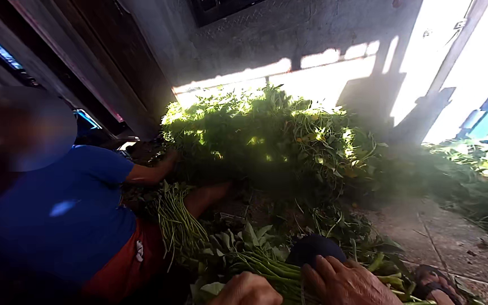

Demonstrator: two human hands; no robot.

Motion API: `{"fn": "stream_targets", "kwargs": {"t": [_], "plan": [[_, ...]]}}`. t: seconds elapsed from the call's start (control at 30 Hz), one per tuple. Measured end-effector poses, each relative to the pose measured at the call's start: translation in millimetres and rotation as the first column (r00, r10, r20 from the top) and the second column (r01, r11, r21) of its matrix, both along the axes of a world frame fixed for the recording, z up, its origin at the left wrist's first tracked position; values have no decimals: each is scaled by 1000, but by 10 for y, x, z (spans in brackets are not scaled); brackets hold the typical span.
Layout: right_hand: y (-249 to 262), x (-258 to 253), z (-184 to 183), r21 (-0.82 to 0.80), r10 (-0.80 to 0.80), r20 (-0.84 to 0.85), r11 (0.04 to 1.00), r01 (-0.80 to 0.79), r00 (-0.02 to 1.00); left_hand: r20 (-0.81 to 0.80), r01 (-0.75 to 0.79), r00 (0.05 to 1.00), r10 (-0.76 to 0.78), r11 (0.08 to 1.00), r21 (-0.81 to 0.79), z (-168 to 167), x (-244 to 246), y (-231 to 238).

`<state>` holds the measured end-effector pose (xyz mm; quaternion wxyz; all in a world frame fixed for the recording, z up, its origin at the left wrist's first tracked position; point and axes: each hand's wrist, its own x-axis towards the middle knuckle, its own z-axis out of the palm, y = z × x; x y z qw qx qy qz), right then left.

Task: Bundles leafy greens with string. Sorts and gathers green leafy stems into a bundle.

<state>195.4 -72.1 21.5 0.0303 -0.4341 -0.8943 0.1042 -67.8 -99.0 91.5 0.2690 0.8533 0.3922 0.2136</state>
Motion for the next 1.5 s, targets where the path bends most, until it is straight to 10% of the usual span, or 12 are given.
{"fn": "stream_targets", "kwargs": {"t": [0.13,0.3,0.5,0.7,0.87,1.03,1.33,1.5], "plan": [[278,-347,463,217,182,180,951,-220,967,-407,30,910,-73,993,-112,211,-335,913],[638,-494,1061,553,344,304,696,-458,889,183,420,906,-382,752,-508,-21,-247,1393],[738,-301,1100,852,329,267,359,-382,906,529,301,847,-59,872,-385,-282,-269,1383],[222,-163,17,689,126,-384,699,193,915,784,301,617,60,903,-306,-418,-200,1479],[-159,-498,-431,370,-233,-366,852,370,901,818,159,545,185,935,-317,-352,189,1388],[-60,-437,-711,-22,-219,-594,966,257,774,757,-69,498,423,889,-452,-271,503,1338],[114,23,147,265,-292,-724,719,642,625,761,-292,369,534,844,-451,-23,742,1325],[139,-245,240,319,-355,-508,769,554,785,712,-348,363,601,797,-494,196,882,1215]]}}
